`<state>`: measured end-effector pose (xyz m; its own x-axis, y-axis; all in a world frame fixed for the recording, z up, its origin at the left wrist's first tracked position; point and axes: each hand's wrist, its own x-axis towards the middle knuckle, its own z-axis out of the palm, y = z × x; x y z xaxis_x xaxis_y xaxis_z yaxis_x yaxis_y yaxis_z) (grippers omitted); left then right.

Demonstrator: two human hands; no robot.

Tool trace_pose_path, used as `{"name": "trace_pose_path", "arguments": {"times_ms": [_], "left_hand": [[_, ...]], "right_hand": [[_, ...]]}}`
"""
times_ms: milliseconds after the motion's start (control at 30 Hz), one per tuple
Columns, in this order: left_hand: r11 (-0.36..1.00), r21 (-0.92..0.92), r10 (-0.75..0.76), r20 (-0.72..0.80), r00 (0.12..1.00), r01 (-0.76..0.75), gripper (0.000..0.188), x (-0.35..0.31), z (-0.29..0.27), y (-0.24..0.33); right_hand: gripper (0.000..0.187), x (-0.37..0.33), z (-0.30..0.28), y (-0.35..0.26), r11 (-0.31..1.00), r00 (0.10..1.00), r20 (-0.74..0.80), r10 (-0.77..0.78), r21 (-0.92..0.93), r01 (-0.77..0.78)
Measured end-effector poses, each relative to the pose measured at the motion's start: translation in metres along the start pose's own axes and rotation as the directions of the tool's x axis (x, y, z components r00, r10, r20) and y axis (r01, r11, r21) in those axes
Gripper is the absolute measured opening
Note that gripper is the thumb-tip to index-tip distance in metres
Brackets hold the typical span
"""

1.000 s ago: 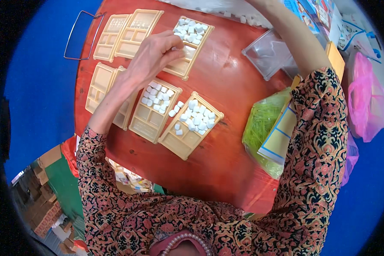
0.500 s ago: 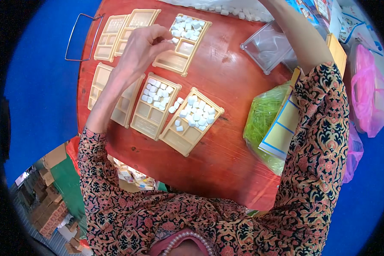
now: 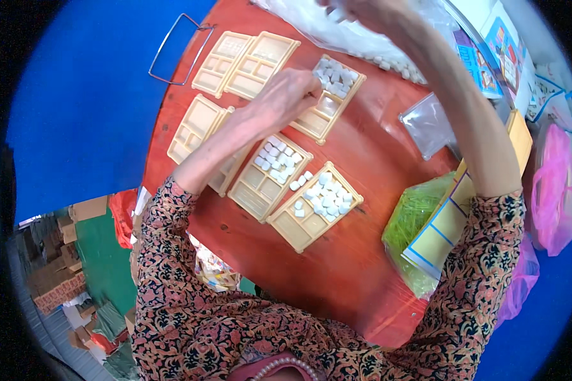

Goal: Sort small white circular components from a container into designated compartments of yellow trays.

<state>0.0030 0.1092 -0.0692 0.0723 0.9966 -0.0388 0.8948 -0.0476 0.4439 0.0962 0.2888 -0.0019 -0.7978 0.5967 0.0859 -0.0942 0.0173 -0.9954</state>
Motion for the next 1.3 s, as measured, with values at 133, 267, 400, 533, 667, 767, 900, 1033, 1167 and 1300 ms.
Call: {"name": "trace_pose_path", "arguments": {"times_ms": [133,267,400,533,667,767,900,1033,1167,1300], "left_hand": [[0.997,-0.045,0.060,-0.087,0.994,-0.064,0.011,-0.010,-0.004,-0.006],[0.966,-0.253,-0.129,-0.298,0.946,0.051,0.013,-0.013,-0.030,-0.009],[0.864,-0.463,-0.409,-0.417,0.812,0.197,0.008,-0.002,-0.037,-0.054],[0.840,-0.472,-0.451,-0.337,0.826,0.266,0.013,0.000,-0.037,-0.075],[0.855,-0.449,-0.453,-0.406,0.794,0.259,0.017,-0.001,-0.032,-0.073],[0.855,-0.442,-0.474,-0.449,0.758,0.273,0.023,-0.007,-0.031,-0.078],[0.837,-0.461,-0.503,-0.431,0.749,0.296,0.040,-0.005,-0.030,-0.076],[0.858,-0.418,-0.471,-0.409,0.781,0.299,0.041,-0.004,-0.031,-0.074],[0.897,-0.282,-0.435,-0.418,0.797,0.341,0.039,0.001,-0.033,-0.071],[0.883,-0.363,-0.445,-0.450,0.774,0.297,0.038,0.000,-0.027,-0.075]], "right_hand": [[0.014,0.000,0.051,0.008,0.994,0.991,0.126,0.042,0.100,-0.054],[0.016,0.036,0.075,0.047,0.961,0.991,0.048,-0.122,-0.242,0.130],[0.017,0.051,0.099,0.080,0.867,0.908,-0.088,-0.410,-0.346,0.358],[0.015,0.049,0.103,0.094,0.805,0.861,-0.147,-0.488,-0.458,0.377],[0.020,0.038,0.097,0.105,0.768,0.907,0.033,-0.419,-0.519,0.374],[0.019,0.031,0.096,0.106,0.701,0.859,0.117,-0.498,-0.529,0.479],[0.021,0.028,0.086,0.112,0.545,0.789,0.261,-0.556,-0.602,0.584],[0.030,0.020,0.084,0.113,0.471,0.760,0.326,-0.563,-0.629,0.619],[0.035,0.016,0.078,0.108,0.473,0.785,0.302,-0.541,-0.662,0.581],[0.031,0.012,0.071,0.095,0.652,0.913,0.147,-0.379,-0.658,0.377]]}}
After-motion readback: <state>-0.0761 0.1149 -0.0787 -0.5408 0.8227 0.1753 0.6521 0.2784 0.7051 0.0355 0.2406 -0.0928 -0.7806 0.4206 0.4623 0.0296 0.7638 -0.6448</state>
